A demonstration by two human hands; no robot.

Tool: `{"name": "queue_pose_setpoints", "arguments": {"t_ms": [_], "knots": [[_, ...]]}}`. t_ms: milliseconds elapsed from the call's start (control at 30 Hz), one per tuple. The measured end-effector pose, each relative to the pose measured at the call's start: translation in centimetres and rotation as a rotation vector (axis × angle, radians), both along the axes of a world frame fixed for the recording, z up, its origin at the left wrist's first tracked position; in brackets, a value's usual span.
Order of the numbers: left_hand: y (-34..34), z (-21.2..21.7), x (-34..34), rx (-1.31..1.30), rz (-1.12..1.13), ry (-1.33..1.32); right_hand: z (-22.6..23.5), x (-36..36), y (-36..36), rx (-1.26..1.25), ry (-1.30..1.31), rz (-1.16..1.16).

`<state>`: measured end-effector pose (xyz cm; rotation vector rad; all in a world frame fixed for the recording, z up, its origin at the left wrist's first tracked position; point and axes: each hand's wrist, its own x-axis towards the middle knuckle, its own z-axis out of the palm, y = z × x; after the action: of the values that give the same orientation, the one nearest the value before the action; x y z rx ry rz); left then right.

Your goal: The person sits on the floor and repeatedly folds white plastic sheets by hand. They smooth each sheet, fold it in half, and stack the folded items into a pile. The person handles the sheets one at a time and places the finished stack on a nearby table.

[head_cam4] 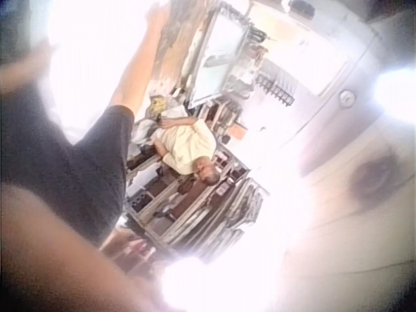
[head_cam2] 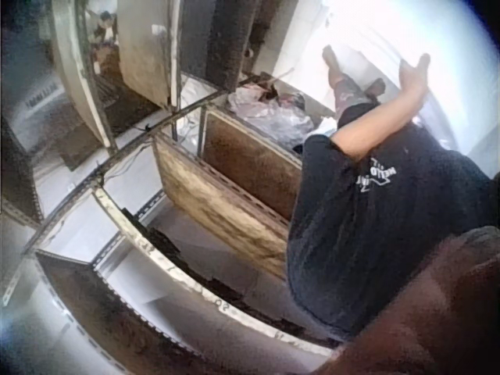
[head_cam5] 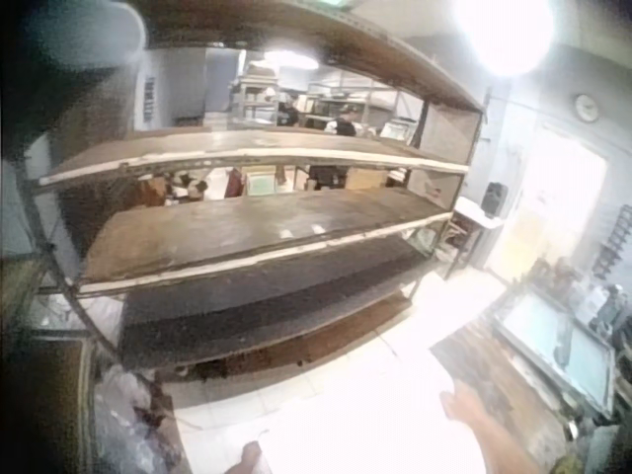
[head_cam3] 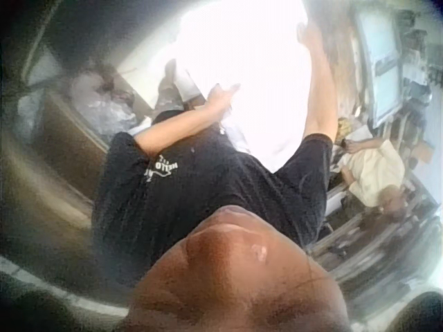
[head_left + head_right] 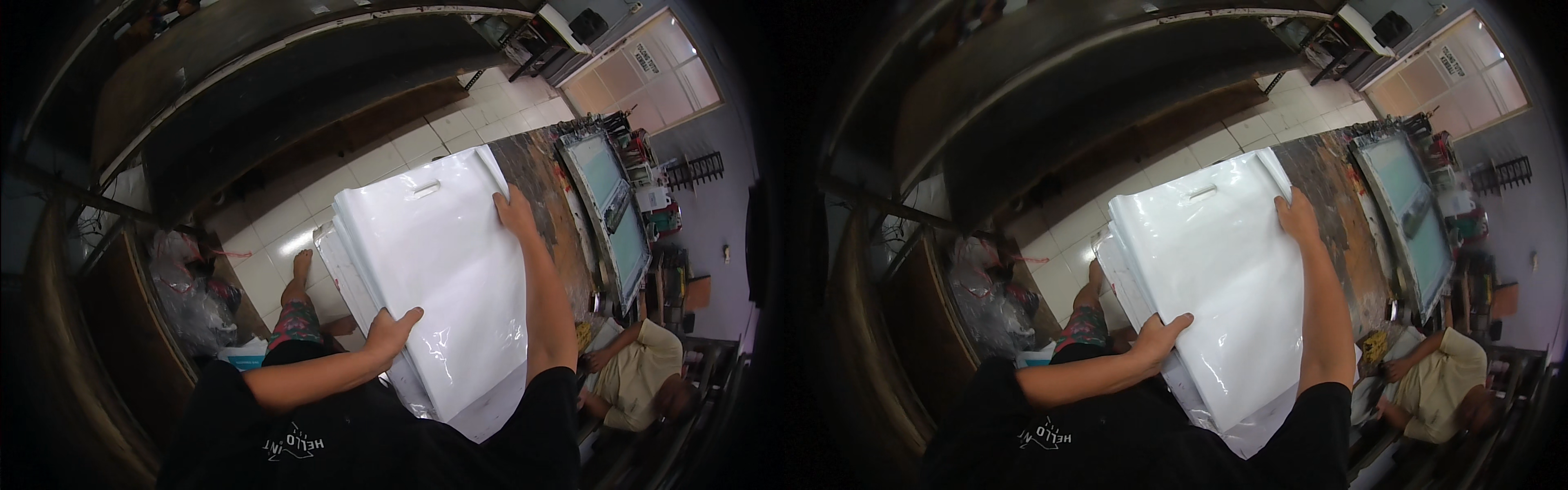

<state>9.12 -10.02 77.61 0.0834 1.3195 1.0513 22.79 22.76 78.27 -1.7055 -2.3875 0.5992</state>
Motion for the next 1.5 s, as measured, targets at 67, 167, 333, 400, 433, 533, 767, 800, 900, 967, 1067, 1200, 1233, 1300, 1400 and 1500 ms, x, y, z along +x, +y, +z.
{"name": "queue_pose_setpoints", "arguments": {"t_ms": [67,167,333,400,433,533,767,800,900,967,1067,1200,1233,1300,1400,1500], "knots": [[-0.2,1.3,-0.8,-0.051,-0.041,-0.046,-0.3,0.4,0.1,0.004,-0.003,-0.005],[-0.7,2.2,-1.7,-0.104,-0.137,-0.005,-0.5,0.2,-0.2,0.044,-0.037,-0.013],[-1.1,3.1,-5.2,-0.131,-0.534,-0.055,1.3,0.3,-1.8,0.138,-0.109,-0.018],[-1.1,3.5,-7.6,-0.029,-0.732,-0.037,2.0,1.2,-3.5,0.313,-0.094,-0.033],[-0.5,3.6,-9.0,0.029,-0.841,-0.037,2.5,2.0,-4.2,0.406,-0.099,-0.049],[4.4,6.1,-13.3,0.393,-0.867,0.479,4.7,5.5,-9.1,0.53,0.001,-0.146],[23.4,2.3,-17.7,0.533,-0.815,1.343,4.8,17.3,-25.8,0.322,0.137,-0.828],[24.9,1.3,-17.2,0.432,-0.897,1.219,4.5,18.1,-28.2,0.267,0.101,-0.882],[26.2,1.0,-15.4,0.382,-1.067,0.988,3.5,19.0,-33.2,0.106,0.23,-1.003],[26.4,0.3,-14.3,0.366,-1.076,0.926,2.5,18.4,-34.6,0.003,0.271,-1.062],[26.4,0.3,-13.6,0.365,-1.05,0.937,1.9,17.0,-34.5,-0.127,0.277,-1.1],[26.6,0.0,-13.8,0.381,-1.081,1.033,1.0,15.0,-34.2,0.016,0.077,-1.075],[26.8,-0.5,-14.1,0.391,-1.086,1.043,0.8,14.6,-33.9,0.139,-0.021,-1.048],[27.0,-1.2,-14.8,0.41,-1.067,1.037,1.1,14.2,-33.5,0.085,0.02,-1.052],[27.1,-1.4,-14.8,0.471,-1.074,1.152,1.6,14.3,-32.3,-0.115,0.038,-1.048],[26.6,-1.0,-14.2,0.496,-1.08,1.249,2.2,14.7,-31.2,-0.257,0.064,-1.087]]}}
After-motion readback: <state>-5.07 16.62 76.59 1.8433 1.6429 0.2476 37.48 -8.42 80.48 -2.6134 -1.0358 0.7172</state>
